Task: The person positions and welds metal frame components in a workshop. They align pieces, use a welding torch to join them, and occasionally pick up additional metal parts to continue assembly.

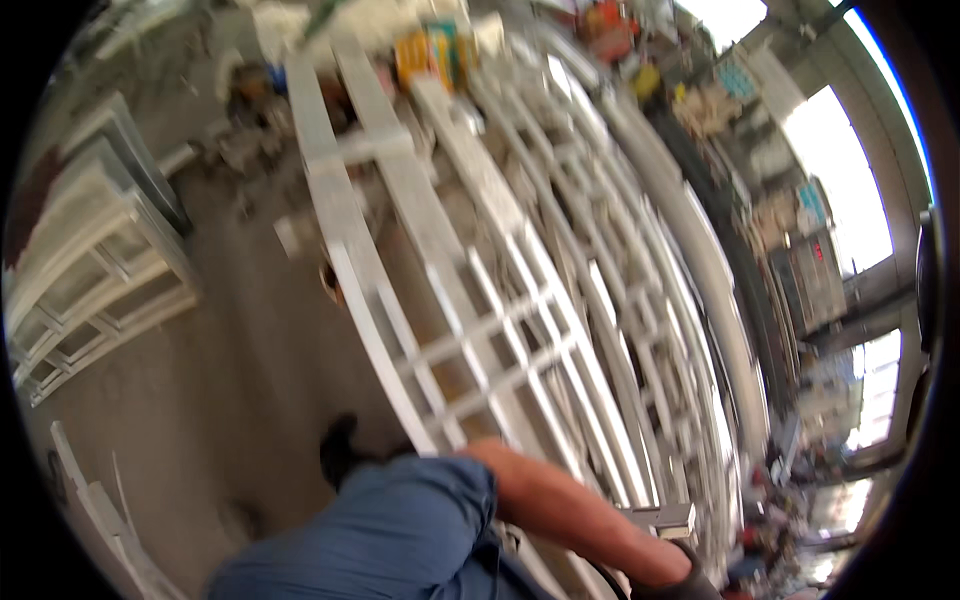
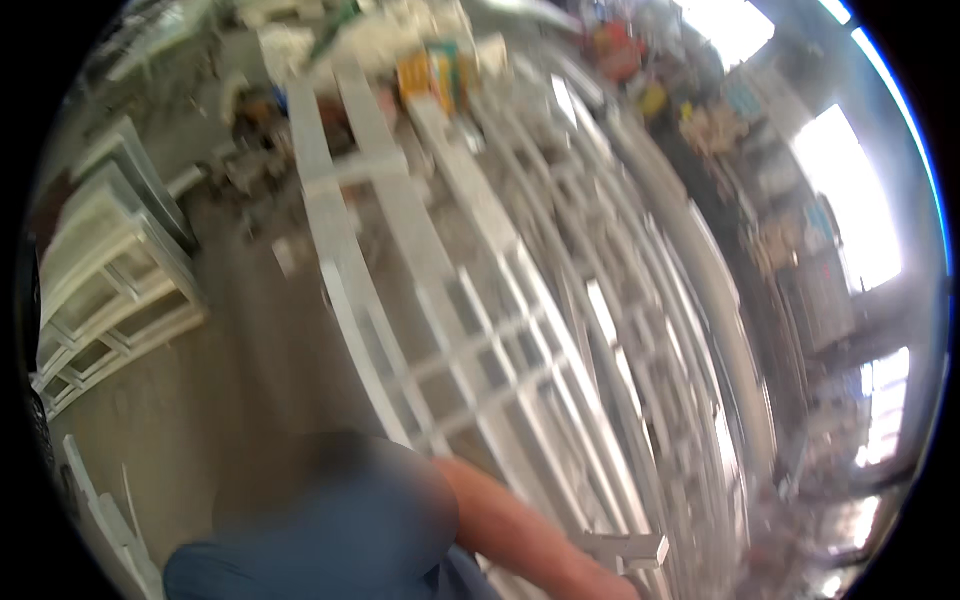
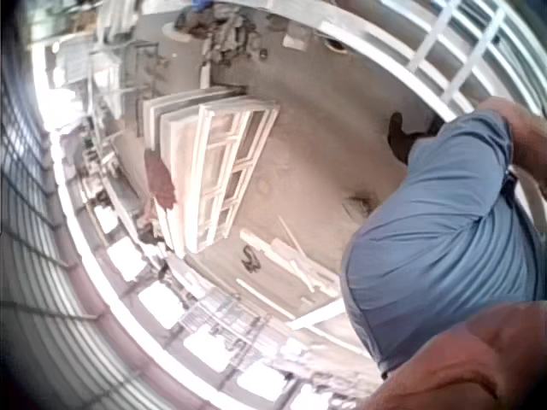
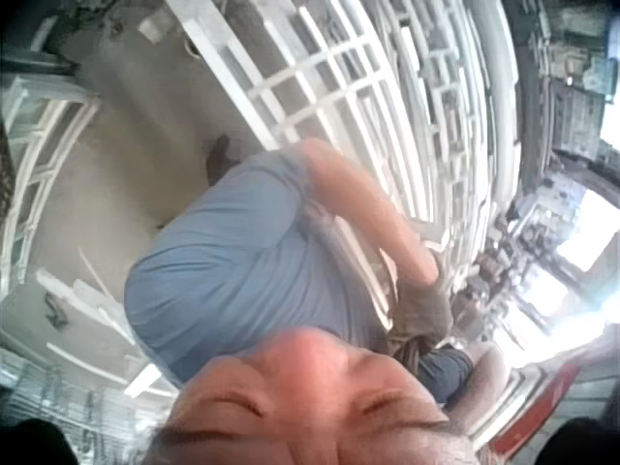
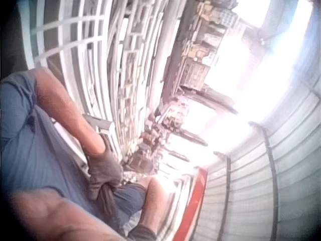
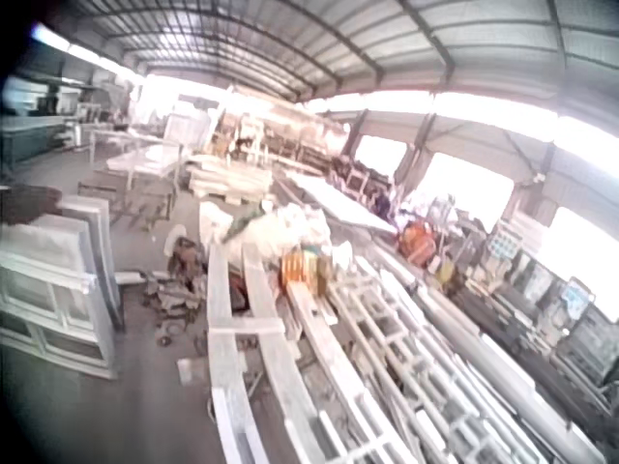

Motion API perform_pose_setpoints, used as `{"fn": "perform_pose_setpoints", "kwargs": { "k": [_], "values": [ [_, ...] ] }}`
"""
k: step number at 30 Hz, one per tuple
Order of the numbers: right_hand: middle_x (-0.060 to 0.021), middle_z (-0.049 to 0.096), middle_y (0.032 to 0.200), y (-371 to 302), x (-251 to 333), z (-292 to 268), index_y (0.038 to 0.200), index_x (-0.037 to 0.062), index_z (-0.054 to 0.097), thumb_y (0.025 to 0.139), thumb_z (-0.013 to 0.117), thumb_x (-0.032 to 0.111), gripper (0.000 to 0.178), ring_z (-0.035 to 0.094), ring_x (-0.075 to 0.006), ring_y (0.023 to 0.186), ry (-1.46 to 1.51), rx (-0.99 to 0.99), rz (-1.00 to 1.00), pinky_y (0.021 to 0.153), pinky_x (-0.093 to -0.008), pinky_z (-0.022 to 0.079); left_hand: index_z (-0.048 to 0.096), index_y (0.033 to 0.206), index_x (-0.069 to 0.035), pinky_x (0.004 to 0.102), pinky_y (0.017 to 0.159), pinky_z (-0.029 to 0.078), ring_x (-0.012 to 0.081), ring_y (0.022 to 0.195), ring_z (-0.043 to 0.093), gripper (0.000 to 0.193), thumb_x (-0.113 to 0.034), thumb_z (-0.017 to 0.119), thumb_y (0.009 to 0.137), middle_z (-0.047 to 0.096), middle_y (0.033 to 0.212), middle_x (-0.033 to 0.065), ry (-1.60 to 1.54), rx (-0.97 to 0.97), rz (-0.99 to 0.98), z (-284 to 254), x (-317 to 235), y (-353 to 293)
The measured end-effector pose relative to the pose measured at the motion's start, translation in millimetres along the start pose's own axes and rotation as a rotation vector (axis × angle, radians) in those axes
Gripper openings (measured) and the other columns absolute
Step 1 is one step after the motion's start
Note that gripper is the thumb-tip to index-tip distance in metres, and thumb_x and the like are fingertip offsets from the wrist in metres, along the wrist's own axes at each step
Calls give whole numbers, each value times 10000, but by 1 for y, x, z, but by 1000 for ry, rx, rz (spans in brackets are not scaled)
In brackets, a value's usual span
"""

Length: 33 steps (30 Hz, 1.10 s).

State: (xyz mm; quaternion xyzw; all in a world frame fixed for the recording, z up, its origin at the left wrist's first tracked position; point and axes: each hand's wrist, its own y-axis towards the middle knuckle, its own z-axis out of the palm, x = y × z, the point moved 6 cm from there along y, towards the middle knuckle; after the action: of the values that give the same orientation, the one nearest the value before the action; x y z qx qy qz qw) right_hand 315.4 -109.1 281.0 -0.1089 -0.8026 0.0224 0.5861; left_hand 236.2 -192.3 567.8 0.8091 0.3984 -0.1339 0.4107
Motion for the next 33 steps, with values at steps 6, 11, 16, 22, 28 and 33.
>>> {"fn": "perform_pose_setpoints", "kwargs": {
  "k": [6, 11, 16, 22, 28, 33],
  "values": [
    [-143, 719, 1127, -49, -40, -58, 1288, -14, 648, 1077, 534, 383, 465, 691, -249, 1057, -53, -62, 85, 948, -392, 562, 766, 1104, -89, 449, 917, 548, 334, 1008, 714, 461, -453, 812, 824, 765, 1034, 189, -108, -142, 3, 48, 79, -4],
    [-144, 726, 1125, -80, -61, -115, 1291, -12, 653, 1086, 529, 373, 453, 697, -244, 1051, -131, -148, 192, 949, -391, 563, 798, 1073, -111, 446, 929, 541, 334, 1044, 727, 628, -551, 912, 641, 778, 1078, 163, -404, -407, -134, 107, 131, -69],
    [-145, 732, 1122, -14, -14, -149, 1294, -10, 658, 1095, 525, 362, 442, 702, -240, 1046, -232, -107, 107, 950, -389, 564, 744, 1104, -88, 442, 839, 557, 326, 948, 718, 446, -405, 847, 809, 738, 956, 119, -633, -590, -115, 120, 134, -159],
    [-146, 739, 1119, 97, -100, -15, 1297, -7, 663, 1107, 521, 350, 429, 708, -235, 1039, 47, 401, 174, 951, -388, 565, 766, 1173, -9, 319, 893, 578, 171, 988, 725, 301, -268, 699, 1034, 777, 1067, 120, -1121, -1559, -517, 190, 179, -364],
    [-169, 743, 1174, 75, -209, 90, 1287, -41, 687, 1028, 622, 450, 559, 702, -228, 1036, -131, 632, 382, 946, -366, 548, 776, 1019, 11, 284, 778, 553, 145, 827, 695, 431, -388, 619, 1055, 742, 888, 74, -482, -1710, -1632, 262, 148, -475],
    [-175, 744, 1143, 86, -287, 133, 1324, -50, 670, 961, 659, 558, 708, 689, -233, 1053, -352, 624, 596, 945, -385, 530, 705, 1167, 67, 341, 802, 564, 187, 839, 696, 673, -584, 594, 1032, 746, 931, 133, -803, -1503, -2093, 334, 153, -489]
  ]
}}
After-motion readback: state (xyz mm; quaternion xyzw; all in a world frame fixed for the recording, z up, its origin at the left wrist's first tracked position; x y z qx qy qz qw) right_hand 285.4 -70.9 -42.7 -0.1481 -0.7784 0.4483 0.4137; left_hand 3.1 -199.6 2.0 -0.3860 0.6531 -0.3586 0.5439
